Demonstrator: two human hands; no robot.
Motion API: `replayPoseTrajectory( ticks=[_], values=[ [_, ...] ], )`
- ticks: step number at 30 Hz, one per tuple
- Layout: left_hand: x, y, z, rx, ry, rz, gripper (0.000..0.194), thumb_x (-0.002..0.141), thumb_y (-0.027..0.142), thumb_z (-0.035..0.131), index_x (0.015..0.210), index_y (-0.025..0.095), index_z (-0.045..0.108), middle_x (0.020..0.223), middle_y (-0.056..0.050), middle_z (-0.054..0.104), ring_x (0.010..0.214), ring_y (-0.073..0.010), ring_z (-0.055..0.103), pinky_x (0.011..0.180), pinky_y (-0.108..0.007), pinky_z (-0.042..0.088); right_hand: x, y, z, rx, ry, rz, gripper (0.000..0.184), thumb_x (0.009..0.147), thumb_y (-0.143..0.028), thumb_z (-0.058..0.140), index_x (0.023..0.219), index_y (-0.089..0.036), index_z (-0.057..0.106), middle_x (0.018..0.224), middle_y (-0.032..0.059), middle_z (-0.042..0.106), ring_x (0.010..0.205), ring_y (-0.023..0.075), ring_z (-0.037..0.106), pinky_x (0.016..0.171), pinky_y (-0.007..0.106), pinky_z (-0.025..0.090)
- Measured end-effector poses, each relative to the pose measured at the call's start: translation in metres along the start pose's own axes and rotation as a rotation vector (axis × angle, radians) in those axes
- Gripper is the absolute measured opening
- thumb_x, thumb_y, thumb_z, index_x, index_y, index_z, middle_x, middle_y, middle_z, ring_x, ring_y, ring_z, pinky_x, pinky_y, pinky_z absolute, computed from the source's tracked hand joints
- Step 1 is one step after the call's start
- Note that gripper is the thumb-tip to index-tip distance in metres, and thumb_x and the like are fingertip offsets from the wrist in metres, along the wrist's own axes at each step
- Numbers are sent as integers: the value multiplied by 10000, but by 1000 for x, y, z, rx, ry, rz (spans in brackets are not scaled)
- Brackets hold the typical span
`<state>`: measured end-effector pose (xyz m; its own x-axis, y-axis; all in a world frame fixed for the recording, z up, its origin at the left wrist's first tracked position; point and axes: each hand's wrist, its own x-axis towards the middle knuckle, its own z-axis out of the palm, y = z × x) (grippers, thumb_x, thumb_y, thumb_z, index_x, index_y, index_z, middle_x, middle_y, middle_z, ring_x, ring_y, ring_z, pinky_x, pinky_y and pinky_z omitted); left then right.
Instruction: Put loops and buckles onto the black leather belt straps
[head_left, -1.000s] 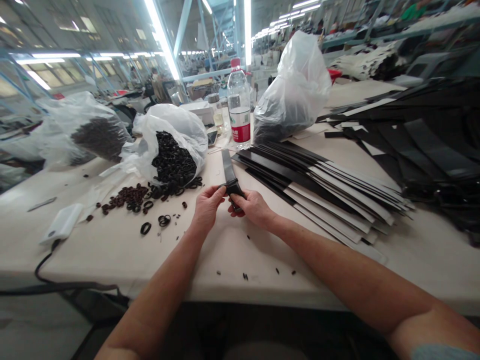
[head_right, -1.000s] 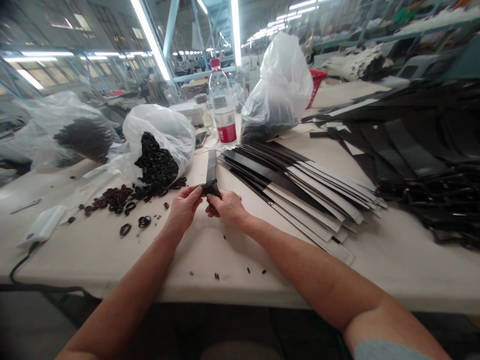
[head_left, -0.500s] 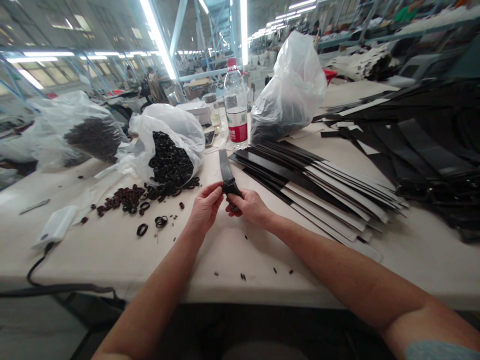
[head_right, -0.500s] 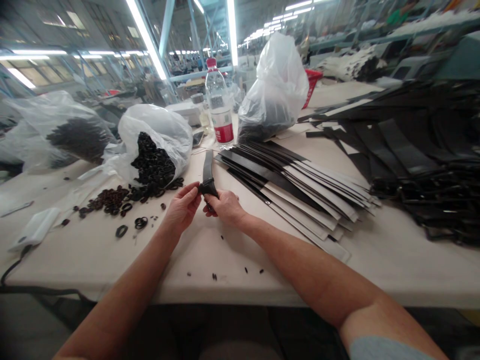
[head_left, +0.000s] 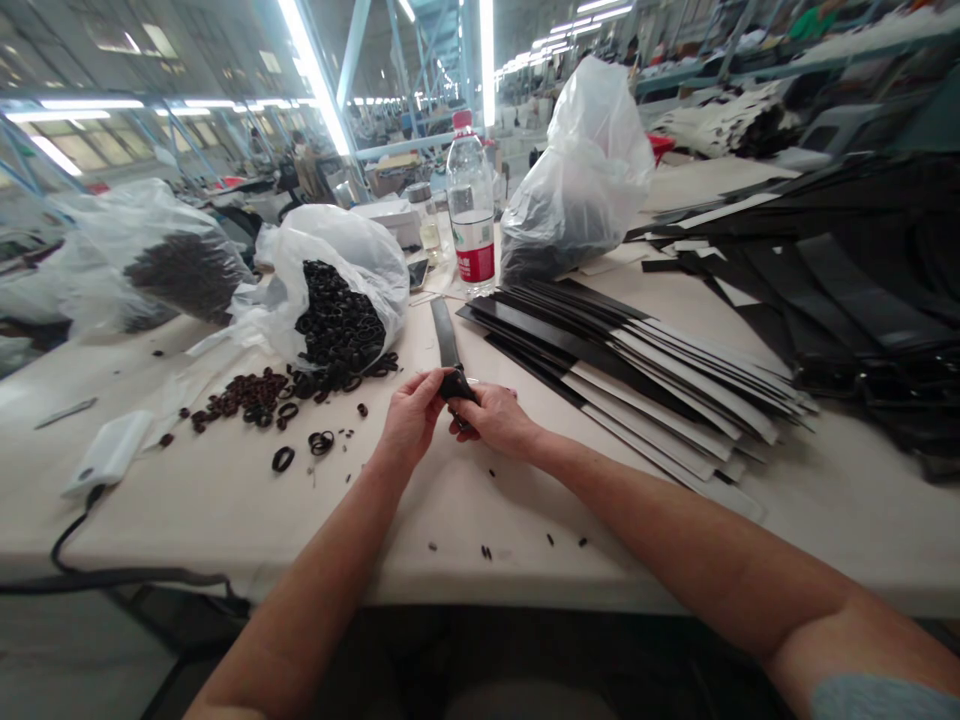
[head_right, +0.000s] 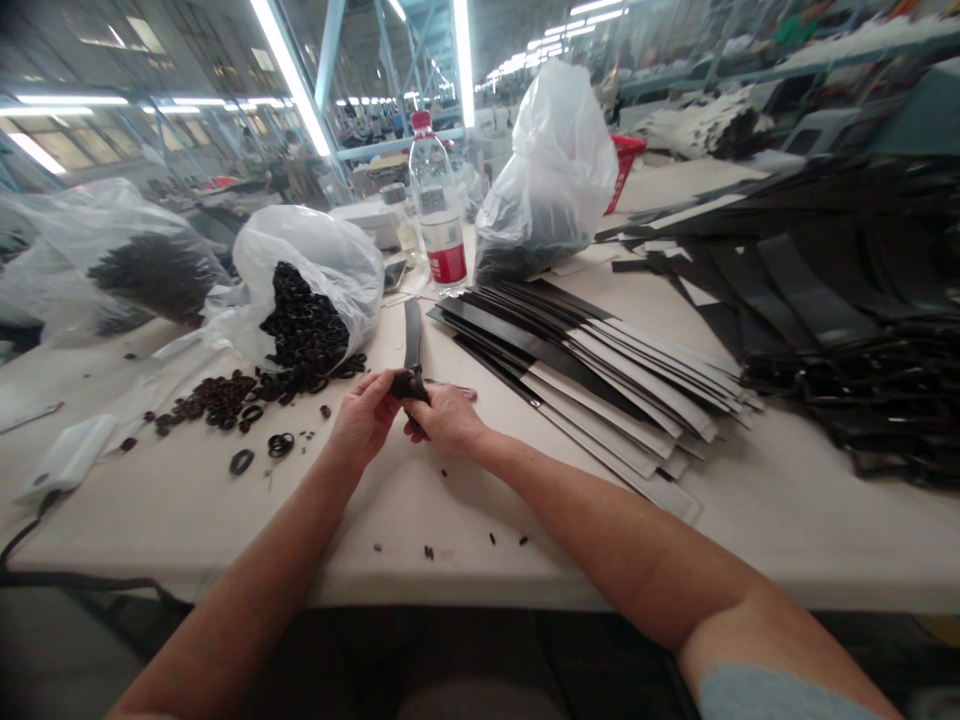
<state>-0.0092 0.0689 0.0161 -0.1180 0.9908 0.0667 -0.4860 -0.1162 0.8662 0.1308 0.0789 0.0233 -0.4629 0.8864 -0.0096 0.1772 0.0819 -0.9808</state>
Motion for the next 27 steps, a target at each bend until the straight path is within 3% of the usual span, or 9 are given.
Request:
replayPoseTrajectory(
  ticks=[3,9,22,27],
  values=[
    [0,1,-1,-16,15,-1,336,659,443,834,777,139,756,789,-50,739,704,-121,658,667,-217,521,-1,-2,-2,-31,-12,8,155,929,-283,546,835,-168,589,639,5,662,511,101,629,452,166,481],
    [0,7,-6,-16,-19,-73,291,567,274,890,789,126,773,817,-61,756,764,-134,680,759,-219,535,-4,-14,-8,11,-55,152,192,934,-264,554,785,-149,587,572,-12,639,455,83,593,441,157,474],
    [2,14,-22,-67,-105,-313,199,721,47,751,908,112,762,889,-68,760,759,-97,691,733,-153,540,-4,-15,-20,96,-155,159,230,930,-302,556,799,-122,613,577,17,647,459,97,590,436,172,476],
    [2,12,-20,-93,-83,-294,177,717,41,771,877,115,755,866,-58,753,751,-88,687,727,-143,538,-5,-17,-23,105,-161,146,240,934,-310,558,795,-119,606,584,21,645,474,96,593,444,168,471]
  ],
)
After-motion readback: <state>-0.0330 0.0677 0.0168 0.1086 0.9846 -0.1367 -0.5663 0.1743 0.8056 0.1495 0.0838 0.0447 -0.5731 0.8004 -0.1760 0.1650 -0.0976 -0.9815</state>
